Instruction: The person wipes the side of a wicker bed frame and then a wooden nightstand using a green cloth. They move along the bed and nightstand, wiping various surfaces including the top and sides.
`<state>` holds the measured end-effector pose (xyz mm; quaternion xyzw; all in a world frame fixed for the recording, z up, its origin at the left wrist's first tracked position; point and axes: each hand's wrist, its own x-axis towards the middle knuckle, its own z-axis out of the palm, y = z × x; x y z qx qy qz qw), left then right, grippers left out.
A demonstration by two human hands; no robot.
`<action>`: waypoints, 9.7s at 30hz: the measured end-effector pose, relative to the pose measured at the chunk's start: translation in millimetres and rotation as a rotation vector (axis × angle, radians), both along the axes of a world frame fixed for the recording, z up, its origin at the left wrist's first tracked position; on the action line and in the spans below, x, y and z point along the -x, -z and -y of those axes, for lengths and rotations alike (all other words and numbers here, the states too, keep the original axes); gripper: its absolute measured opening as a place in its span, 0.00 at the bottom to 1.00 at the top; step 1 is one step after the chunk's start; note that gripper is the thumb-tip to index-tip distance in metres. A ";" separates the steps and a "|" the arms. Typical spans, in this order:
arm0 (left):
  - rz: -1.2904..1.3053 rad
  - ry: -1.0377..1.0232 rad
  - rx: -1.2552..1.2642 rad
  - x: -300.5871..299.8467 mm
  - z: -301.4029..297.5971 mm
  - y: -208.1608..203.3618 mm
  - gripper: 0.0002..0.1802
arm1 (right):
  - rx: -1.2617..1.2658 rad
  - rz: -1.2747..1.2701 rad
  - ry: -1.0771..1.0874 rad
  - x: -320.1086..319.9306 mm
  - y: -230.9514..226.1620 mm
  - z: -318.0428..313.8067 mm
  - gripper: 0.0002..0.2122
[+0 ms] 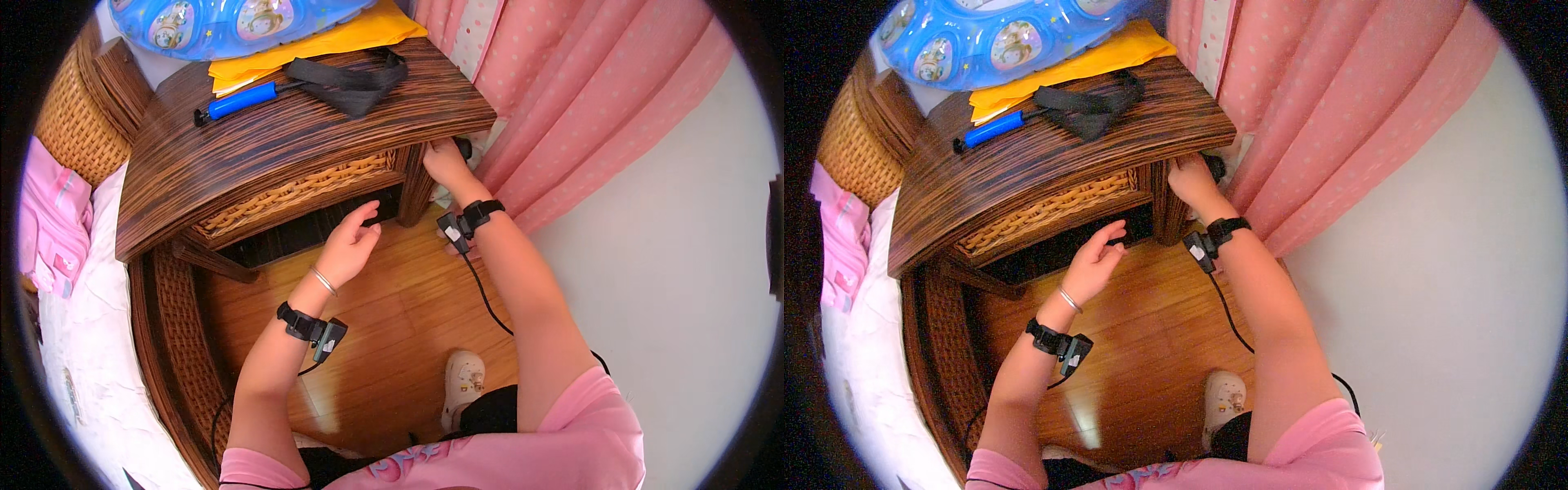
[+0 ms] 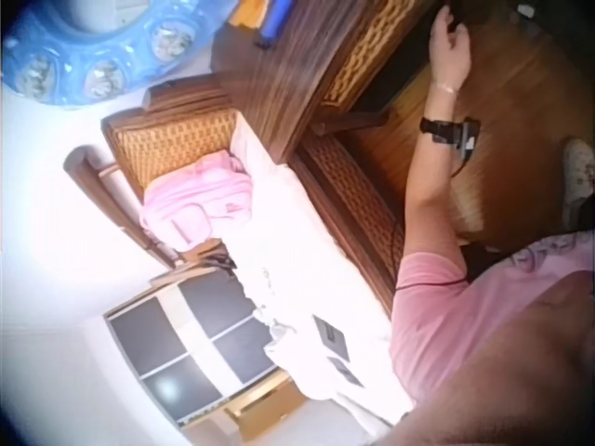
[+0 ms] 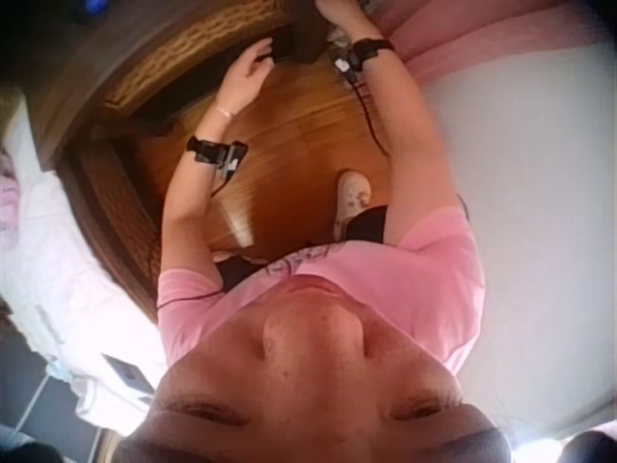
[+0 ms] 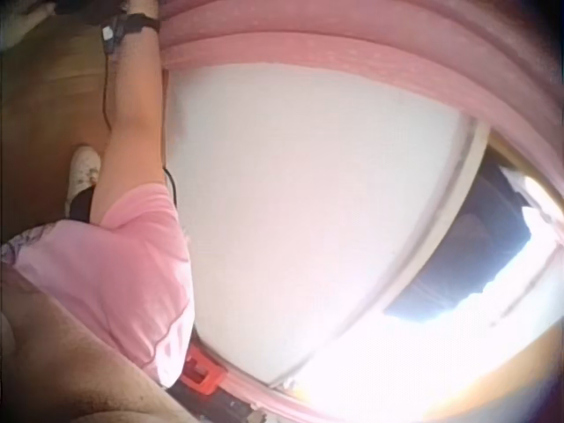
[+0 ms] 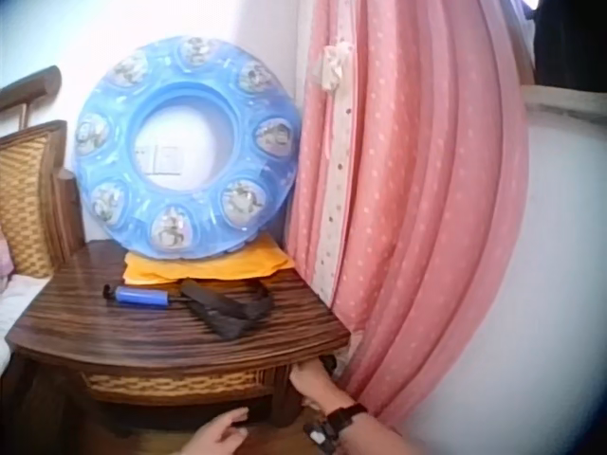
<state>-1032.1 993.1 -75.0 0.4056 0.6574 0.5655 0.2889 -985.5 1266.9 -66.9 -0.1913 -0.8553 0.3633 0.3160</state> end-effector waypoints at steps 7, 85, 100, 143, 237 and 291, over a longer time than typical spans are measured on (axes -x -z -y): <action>-0.006 -0.080 0.018 22.2 15.8 9.0 0.21 | -0.434 -0.265 0.240 -32.1 9.6 57.3 0.06; -1.290 -0.844 -0.046 41.7 55.1 -81.3 0.34 | 0.204 -0.488 -0.163 3.7 -50.7 206.3 0.08; -1.256 -1.272 -0.107 127.3 197.6 -84.6 0.30 | 0.159 -0.234 -0.511 52.8 -67.7 305.0 0.06; -0.609 -1.039 0.347 60.6 122.7 137.3 0.48 | 0.124 0.137 -0.511 29.5 26.2 246.8 0.06; -1.441 -0.505 -0.030 36.4 43.0 -17.6 0.41 | -0.330 -0.204 0.283 3.6 0.0 138.8 0.41; -1.326 -0.173 -0.022 20.8 6.1 33.3 0.33 | -0.146 -0.276 0.340 -6.0 46.0 88.8 0.37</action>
